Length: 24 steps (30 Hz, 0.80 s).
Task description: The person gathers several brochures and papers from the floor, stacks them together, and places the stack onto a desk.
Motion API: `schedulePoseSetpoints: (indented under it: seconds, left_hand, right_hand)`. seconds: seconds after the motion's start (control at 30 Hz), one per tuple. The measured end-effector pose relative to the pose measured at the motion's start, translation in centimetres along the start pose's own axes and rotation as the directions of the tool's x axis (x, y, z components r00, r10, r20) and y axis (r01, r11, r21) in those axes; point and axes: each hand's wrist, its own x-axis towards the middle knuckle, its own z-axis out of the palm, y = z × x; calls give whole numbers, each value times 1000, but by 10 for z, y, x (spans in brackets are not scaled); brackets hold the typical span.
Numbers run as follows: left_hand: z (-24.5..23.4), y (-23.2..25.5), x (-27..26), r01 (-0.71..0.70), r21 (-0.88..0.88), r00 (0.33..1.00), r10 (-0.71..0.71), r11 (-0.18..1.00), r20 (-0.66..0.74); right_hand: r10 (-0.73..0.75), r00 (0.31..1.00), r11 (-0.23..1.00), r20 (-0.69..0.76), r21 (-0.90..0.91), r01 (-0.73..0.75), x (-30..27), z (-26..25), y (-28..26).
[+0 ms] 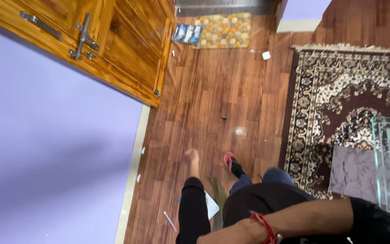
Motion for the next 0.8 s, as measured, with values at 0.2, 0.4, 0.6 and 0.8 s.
schedulePoseSetpoints:
  seconds: [0.2, 0.4, 0.6, 0.8]
  left_hand:
    - [48, 43, 113, -68, 11, 997, 67, 998, 47]
    - [130, 27, 159, 79, 5, 993, -79, 997, 90]
    - [205, 60, 206, 111, 53, 992, -114, 992, 55]
    - [237, 93, 267, 75, 95, 997, -77, 993, 12]
  right_hand:
    - [-44, 924, 930, -379, 323, 176, -29, -159, 25]
    - [469, 666, 797, -581, 602, -36, -100, -285, 133]
    - [627, 520, 720, -580, 686, -102, -197, -392, 237]
    - [711, 425, 690, -561, 672, -268, -245, -498, 304]
